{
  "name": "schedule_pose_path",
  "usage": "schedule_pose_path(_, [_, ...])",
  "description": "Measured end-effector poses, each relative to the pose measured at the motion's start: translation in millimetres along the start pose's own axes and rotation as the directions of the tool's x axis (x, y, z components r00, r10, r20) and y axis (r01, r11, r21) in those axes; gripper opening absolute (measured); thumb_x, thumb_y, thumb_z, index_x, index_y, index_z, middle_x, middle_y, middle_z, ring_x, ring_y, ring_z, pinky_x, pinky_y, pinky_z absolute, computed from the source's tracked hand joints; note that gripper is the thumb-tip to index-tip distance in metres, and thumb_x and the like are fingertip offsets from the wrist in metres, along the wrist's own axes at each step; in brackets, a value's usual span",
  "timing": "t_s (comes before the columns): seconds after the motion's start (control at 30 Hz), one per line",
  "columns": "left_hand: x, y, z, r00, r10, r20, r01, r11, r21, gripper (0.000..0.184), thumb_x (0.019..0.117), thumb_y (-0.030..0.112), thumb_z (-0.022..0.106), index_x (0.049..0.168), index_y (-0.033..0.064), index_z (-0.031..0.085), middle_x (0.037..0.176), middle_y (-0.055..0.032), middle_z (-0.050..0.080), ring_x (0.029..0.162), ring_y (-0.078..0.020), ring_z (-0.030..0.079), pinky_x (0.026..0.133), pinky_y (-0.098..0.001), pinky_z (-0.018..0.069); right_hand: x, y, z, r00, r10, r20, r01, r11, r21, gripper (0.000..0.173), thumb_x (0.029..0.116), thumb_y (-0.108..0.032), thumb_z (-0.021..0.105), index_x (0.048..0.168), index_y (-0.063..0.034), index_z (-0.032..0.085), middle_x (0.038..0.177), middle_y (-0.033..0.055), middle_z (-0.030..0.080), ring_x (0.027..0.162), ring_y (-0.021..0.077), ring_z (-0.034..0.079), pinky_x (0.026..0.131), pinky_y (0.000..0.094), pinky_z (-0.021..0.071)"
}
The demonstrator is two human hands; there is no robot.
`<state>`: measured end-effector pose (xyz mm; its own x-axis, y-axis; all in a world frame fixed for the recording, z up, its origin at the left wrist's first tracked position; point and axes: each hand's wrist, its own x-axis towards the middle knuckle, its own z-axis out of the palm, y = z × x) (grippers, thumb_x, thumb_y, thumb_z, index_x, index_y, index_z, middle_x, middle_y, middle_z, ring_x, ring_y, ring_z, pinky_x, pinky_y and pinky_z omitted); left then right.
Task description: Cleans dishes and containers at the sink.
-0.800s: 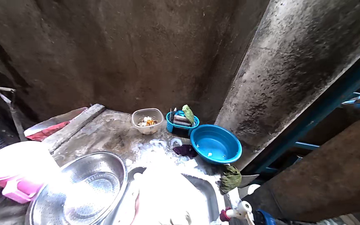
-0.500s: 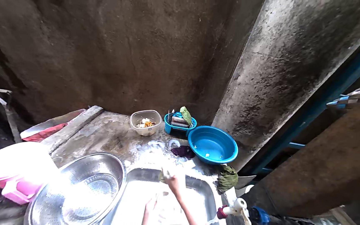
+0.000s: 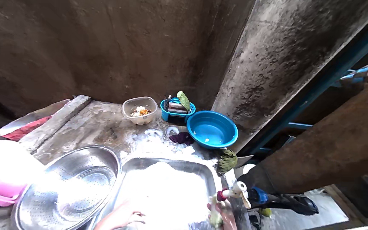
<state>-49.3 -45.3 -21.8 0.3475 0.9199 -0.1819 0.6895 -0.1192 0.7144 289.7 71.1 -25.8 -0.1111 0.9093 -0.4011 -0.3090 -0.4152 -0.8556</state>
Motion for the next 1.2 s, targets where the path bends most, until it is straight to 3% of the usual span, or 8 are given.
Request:
schedule_pose_path(0.13, [-48, -22, 28, 0.877, -0.261, -0.402, 0.146, 0.944, -0.296, 0.021, 0.0852, -0.003, 0.068, 0.103, -0.0132, 0.073, 0.140, -0.0367, 0.052, 0.136, -0.0504, 0.044, 0.117, -0.0599, 0.0266, 16, 17, 39, 0.994, 0.108, -0.033, -0.113, 0.965, -0.237, 0.029, 0.1091, -0.006, 0.038, 0.132, 0.0103, 0.044, 0.098, 0.0134, 0.058, 0.076, 0.0130, 0.059, 0.068, 0.0291, 0.0522])
schedule_pose_path(0.23, [-45, -9, 77, 0.499, -0.742, -0.447, 0.040, 0.536, -0.843, 0.047, 0.1024, -0.004, 0.033, 0.147, -0.0186, 0.030, 0.154, -0.0302, 0.033, 0.134, -0.0246, 0.044, 0.110, -0.0336, 0.0388, 43, 42, 76, 0.984, 0.073, 0.160, 0.017, 0.865, -0.502, 0.037, 0.1088, -0.016, 0.047, 0.131, 0.0126, 0.055, 0.112, 0.0248, 0.065, 0.097, 0.0242, 0.065, 0.089, 0.0398, 0.0532])
schedule_pose_path(0.37, [-8, 10, 97, 0.293, -0.894, -0.339, -0.189, 0.293, -0.937, 0.053, 0.1122, 0.019, 0.022, 0.160, -0.0030, 0.015, 0.163, -0.0267, 0.023, 0.147, -0.0299, 0.033, 0.119, -0.0440, 0.0301, 56, 58, 115, 0.777, 0.232, 0.585, 0.488, 0.365, -0.793, 0.040, 0.1077, -0.015, 0.046, 0.140, 0.0076, 0.050, 0.121, 0.0279, 0.065, 0.110, 0.0352, 0.066, 0.099, 0.0472, 0.0509])
schedule_pose_path(0.47, [6, 27, 75, 0.352, -0.838, -0.416, -0.079, 0.417, -0.906, 0.066, 0.0955, -0.007, 0.041, 0.158, -0.0044, 0.021, 0.156, -0.0267, 0.033, 0.124, -0.0213, 0.050, 0.100, -0.0337, 0.0450, 38, 66, 118, 0.647, 0.600, 0.471, 0.610, -0.036, -0.791, 0.049, 0.1018, -0.009, 0.057, 0.148, 0.0007, 0.047, 0.144, 0.0315, 0.051, 0.137, 0.0475, 0.048, 0.113, 0.0595, 0.0381])
schedule_pose_path(0.63, [47, 44, 58, 0.465, -0.628, -0.624, 0.166, 0.754, -0.635, 0.041, 0.0903, -0.007, 0.060, 0.130, -0.0174, 0.057, 0.136, -0.0343, 0.057, 0.127, -0.0379, 0.057, 0.109, -0.0433, 0.0441, 36, 115, 59, 0.220, 0.441, 0.870, 0.812, 0.412, -0.414, 0.028, 0.0994, -0.002, 0.055, 0.123, 0.0053, 0.068, 0.124, 0.0298, 0.064, 0.114, 0.0441, 0.065, 0.100, 0.0561, 0.0511])
schedule_pose_path(0.87, [79, 76, 68, 0.672, -0.341, -0.657, 0.121, 0.926, -0.357, 0.038, 0.0885, -0.008, 0.056, 0.124, -0.0071, 0.069, 0.133, -0.0236, 0.066, 0.128, -0.0463, 0.058, 0.112, -0.0739, 0.0244, 148, 64, 46, 0.683, 0.237, 0.691, 0.730, -0.270, -0.628, 0.041, 0.1002, 0.006, 0.045, 0.138, 0.0021, 0.060, 0.151, 0.0267, 0.049, 0.143, 0.0472, 0.043, 0.116, 0.0593, 0.0342])
schedule_pose_path(1.07, [93, 85, 77, 0.602, -0.350, -0.718, 0.068, 0.918, -0.390, 0.029, 0.0866, -0.009, 0.059, 0.112, -0.0112, 0.073, 0.120, -0.0268, 0.071, 0.114, -0.0401, 0.068, 0.104, -0.0487, 0.0498, 13, 137, 85, 0.822, 0.049, 0.568, 0.494, 0.438, -0.752, 0.036, 0.0983, -0.012, 0.056, 0.120, 0.0156, 0.064, 0.114, 0.0330, 0.069, 0.106, 0.0391, 0.069, 0.096, 0.0470, 0.0526])
schedule_pose_path(1.2, [84, 61, 78, 0.549, -0.418, -0.723, 0.103, 0.893, -0.438, 0.033, 0.0899, -0.005, 0.055, 0.118, -0.0109, 0.070, 0.130, -0.0288, 0.065, 0.129, -0.0500, 0.054, 0.111, -0.0726, 0.0227, -19, 89, 171, 0.885, 0.465, 0.033, -0.449, 0.869, -0.208, 0.028, 0.1082, 0.001, 0.034, 0.130, 0.0112, 0.049, 0.111, 0.0177, 0.058, 0.095, 0.0140, 0.056, 0.086, 0.0258, 0.0474])
